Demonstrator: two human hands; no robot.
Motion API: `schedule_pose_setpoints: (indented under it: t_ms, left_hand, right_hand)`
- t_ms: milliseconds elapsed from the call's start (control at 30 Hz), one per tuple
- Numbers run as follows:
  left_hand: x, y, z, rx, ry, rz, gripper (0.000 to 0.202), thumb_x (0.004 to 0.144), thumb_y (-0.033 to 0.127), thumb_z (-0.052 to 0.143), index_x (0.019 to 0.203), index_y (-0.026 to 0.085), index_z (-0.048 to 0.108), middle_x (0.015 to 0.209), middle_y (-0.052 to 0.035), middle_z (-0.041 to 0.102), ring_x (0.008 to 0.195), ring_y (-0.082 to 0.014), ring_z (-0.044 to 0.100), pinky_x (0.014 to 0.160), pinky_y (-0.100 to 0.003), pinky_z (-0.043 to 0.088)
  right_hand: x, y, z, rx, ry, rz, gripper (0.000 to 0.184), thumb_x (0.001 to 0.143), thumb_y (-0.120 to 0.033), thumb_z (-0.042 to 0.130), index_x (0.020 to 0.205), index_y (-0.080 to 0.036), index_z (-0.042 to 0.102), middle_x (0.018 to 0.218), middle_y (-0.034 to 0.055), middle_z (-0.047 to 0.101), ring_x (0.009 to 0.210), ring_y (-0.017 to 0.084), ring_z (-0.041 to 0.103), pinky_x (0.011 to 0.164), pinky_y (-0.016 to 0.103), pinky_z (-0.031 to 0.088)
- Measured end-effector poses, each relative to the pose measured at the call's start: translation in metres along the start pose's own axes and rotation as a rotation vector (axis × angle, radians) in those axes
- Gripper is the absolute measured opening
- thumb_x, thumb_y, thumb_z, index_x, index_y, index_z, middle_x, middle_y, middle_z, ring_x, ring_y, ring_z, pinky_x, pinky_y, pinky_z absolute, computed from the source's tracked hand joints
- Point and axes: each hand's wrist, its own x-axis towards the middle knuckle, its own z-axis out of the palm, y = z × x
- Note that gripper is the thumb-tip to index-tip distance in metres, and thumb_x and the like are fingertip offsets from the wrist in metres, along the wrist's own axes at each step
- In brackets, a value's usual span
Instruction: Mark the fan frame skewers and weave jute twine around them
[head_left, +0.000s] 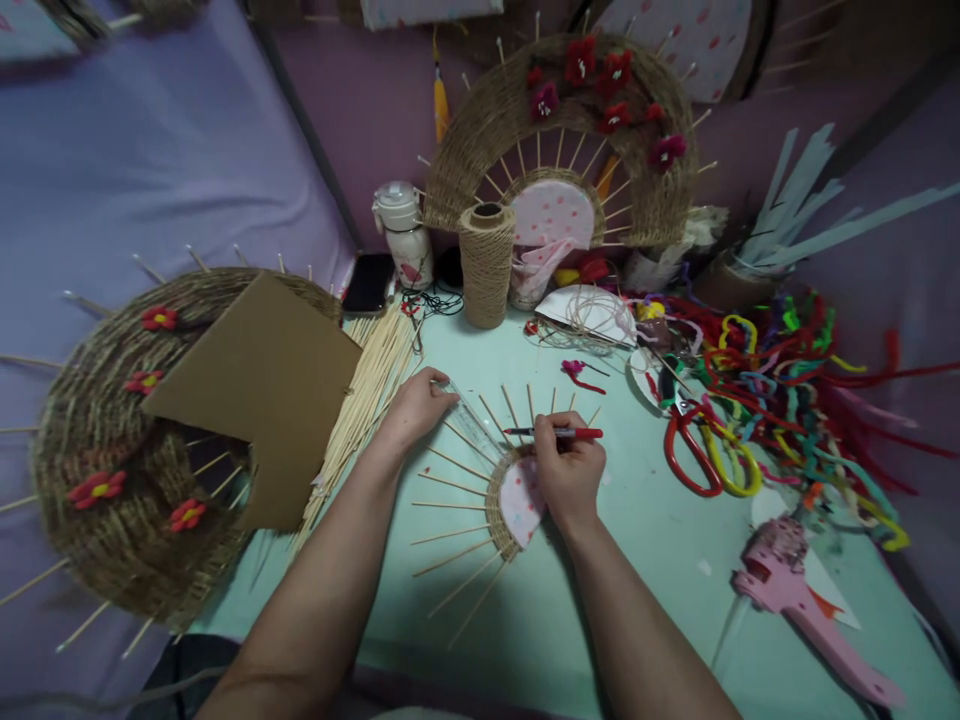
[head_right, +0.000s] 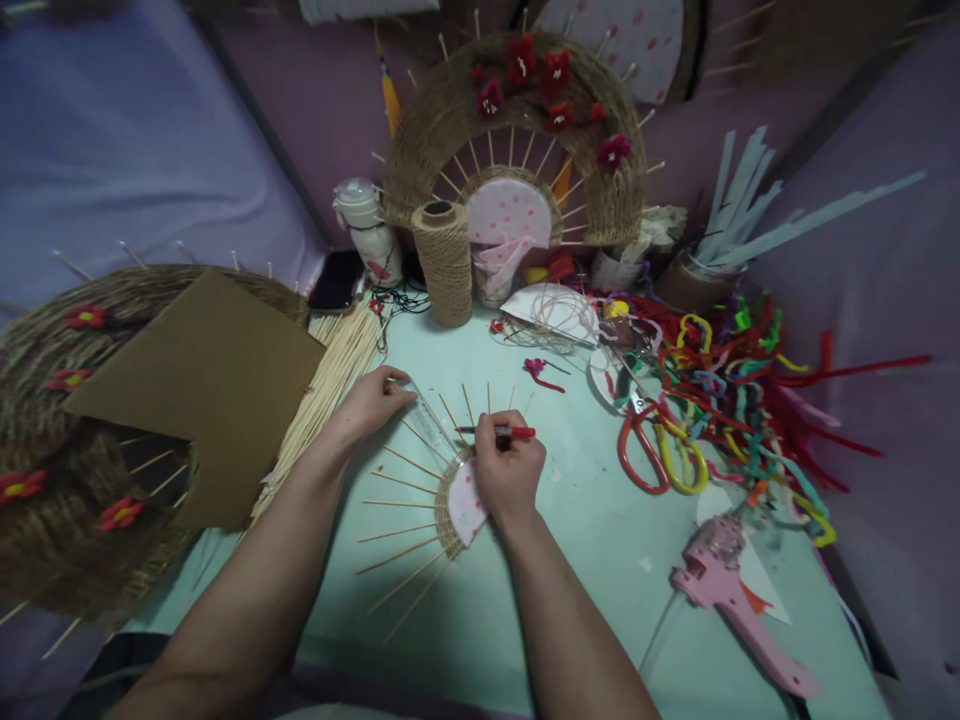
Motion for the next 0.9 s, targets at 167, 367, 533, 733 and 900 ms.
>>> schedule_pose_setpoints:
  t_ms: [167,367,533,733,900]
  left_hand:
    - [0.0,0.0,0.0,-0.004,0.0,-0.013,0.031,0.067,0.031,0.07,0.096,0.018,0.065,0.068,-0.0008,0.064,0.067,-0.0177,0.057,0.061,-0.028,0.036]
    - [0.0,0.002,-0.002,0.029,-0.026,-0.045,0.032,0.066,0.032,0.069,0.094,0.018,0.065,0.071,-0.0021,0.064,0.067,-0.0187,0.057,0.061,-0.028,0.036]
    - [0.0,0.003,-0.002,0.074,-0.01,-0.077,0.032,0.065,0.033,0.071,0.092,0.019,0.064,0.079,-0.0044,0.067,0.076,-0.0211,0.059,0.063,-0.029,0.037]
    - [-0.003,0.007,-0.005,0.12,-0.015,-0.092,0.03,0.066,0.033,0.07,0.092,0.02,0.062,0.085,-0.0057,0.068,0.079,-0.0223,0.06,0.063,-0.029,0.037]
    - [-0.006,0.011,-0.006,0.225,-0.031,-0.092,0.032,0.07,0.037,0.067,0.095,0.019,0.059,0.09,-0.0085,0.067,0.081,-0.0234,0.06,0.063,-0.029,0.035]
  right_hand:
    - [-0.004,-0.006,0.001,-0.069,-0.114,-0.029,0.029,0.086,-0.038,0.054,0.064,-0.02,0.053,0.048,-0.0069,0.045,0.043,0.01,0.042,0.049,0.023,0.035]
    - [-0.004,-0.002,0.005,-0.087,-0.096,0.008,0.03,0.087,-0.038,0.053,0.063,-0.02,0.053,0.051,-0.006,0.046,0.047,0.01,0.044,0.052,0.023,0.035]
    - [-0.003,-0.003,0.005,-0.084,-0.088,0.026,0.03,0.086,-0.039,0.053,0.064,-0.02,0.053,0.053,-0.0046,0.05,0.05,0.011,0.046,0.054,0.023,0.036]
    - [-0.004,-0.004,0.006,-0.083,-0.099,0.027,0.031,0.087,-0.041,0.052,0.064,-0.02,0.053,0.052,-0.0045,0.05,0.05,0.012,0.046,0.054,0.023,0.036]
    - [-0.004,-0.002,0.006,-0.088,-0.102,0.019,0.031,0.087,-0.04,0.053,0.064,-0.019,0.054,0.052,-0.0052,0.049,0.048,0.011,0.046,0.053,0.023,0.035]
